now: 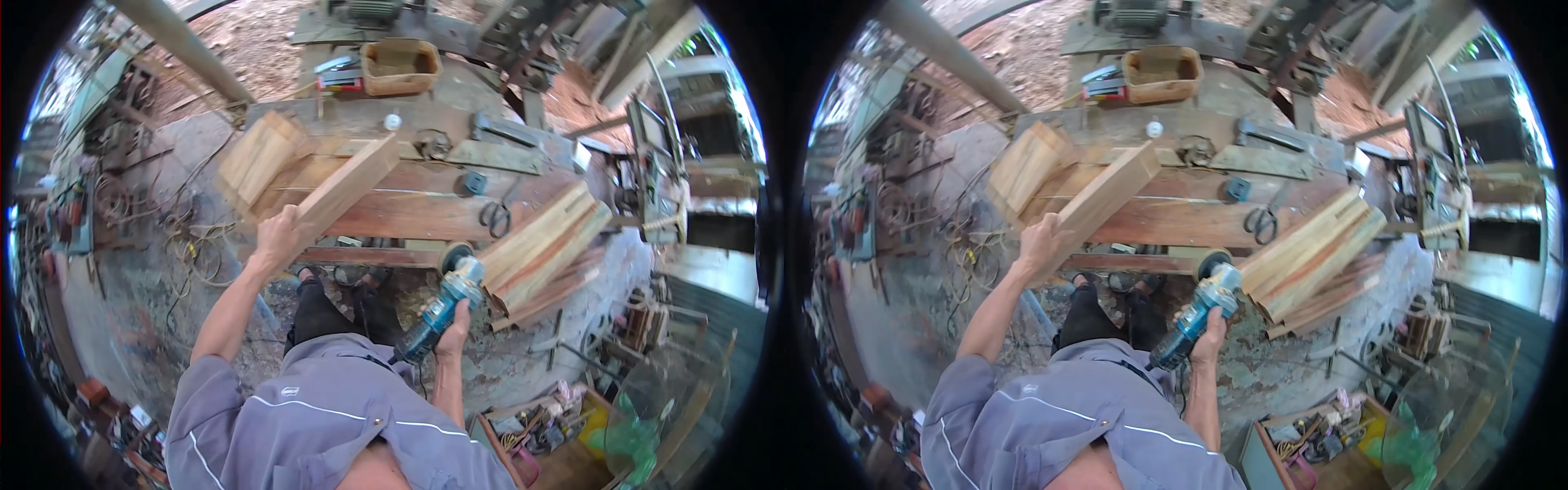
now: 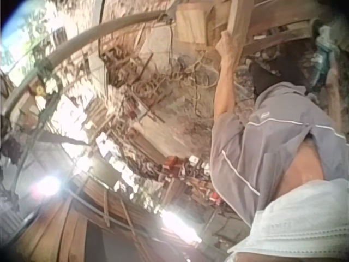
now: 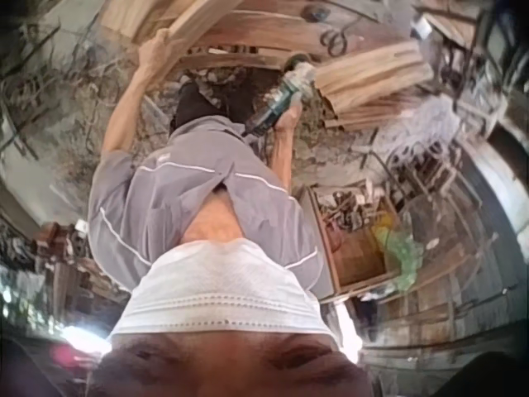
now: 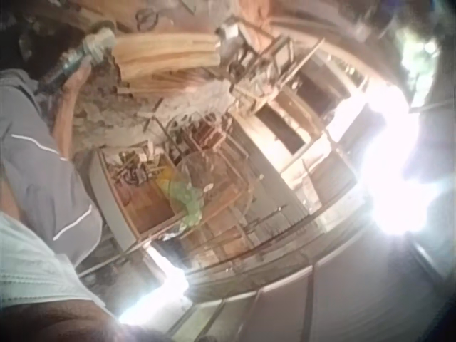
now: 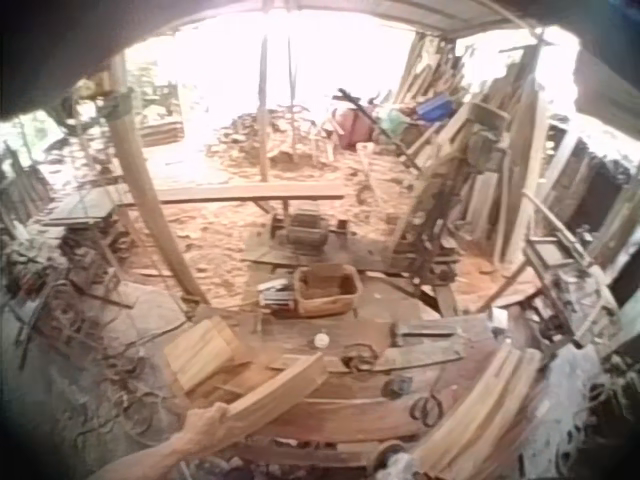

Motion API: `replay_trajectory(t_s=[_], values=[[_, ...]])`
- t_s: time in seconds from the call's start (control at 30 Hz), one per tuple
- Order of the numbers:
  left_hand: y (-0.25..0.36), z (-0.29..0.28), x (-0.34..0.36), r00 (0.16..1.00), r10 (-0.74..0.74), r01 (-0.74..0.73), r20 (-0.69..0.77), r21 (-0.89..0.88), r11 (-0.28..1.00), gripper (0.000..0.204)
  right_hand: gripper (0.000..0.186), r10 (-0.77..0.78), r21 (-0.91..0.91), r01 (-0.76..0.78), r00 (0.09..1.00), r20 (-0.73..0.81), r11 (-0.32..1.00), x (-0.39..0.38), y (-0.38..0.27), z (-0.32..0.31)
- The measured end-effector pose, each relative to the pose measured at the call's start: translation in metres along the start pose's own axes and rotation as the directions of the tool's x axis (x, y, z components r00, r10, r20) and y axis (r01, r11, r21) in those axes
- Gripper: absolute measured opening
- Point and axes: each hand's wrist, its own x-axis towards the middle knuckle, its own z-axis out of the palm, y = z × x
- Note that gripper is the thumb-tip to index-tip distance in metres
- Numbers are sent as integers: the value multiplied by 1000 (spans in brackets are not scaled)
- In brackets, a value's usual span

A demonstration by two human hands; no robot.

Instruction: Sanding wooden planks and applying wood glue in a workshop.

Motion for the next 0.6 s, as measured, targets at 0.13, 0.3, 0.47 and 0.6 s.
replay_trajectory(t_s=[0.13, 0.3, 0.47, 0.6], values=[[-13, 5, -29, 988, -149, 151, 41, -37, 988, 42, 67, -10, -42, 10, 1000, -10, 999, -5, -5, -10], [-47, 14, -62, 940, -338, 340, 46, -213, 916, 44, 66, 17, -56, -17, 1000, 8, 998, 0, -6, -5], [-68, 31, -73, 890, -442, 434, 111, -503, 748, 42, 65, 15, -162, 0, 995, 97, 987, 8, -5, 13], [-65, 35, -77, 873, -474, 448, 115, -574, 686, 41, 63, 8, -225, 21, 992, 128, 974, 9, -2, 27]])
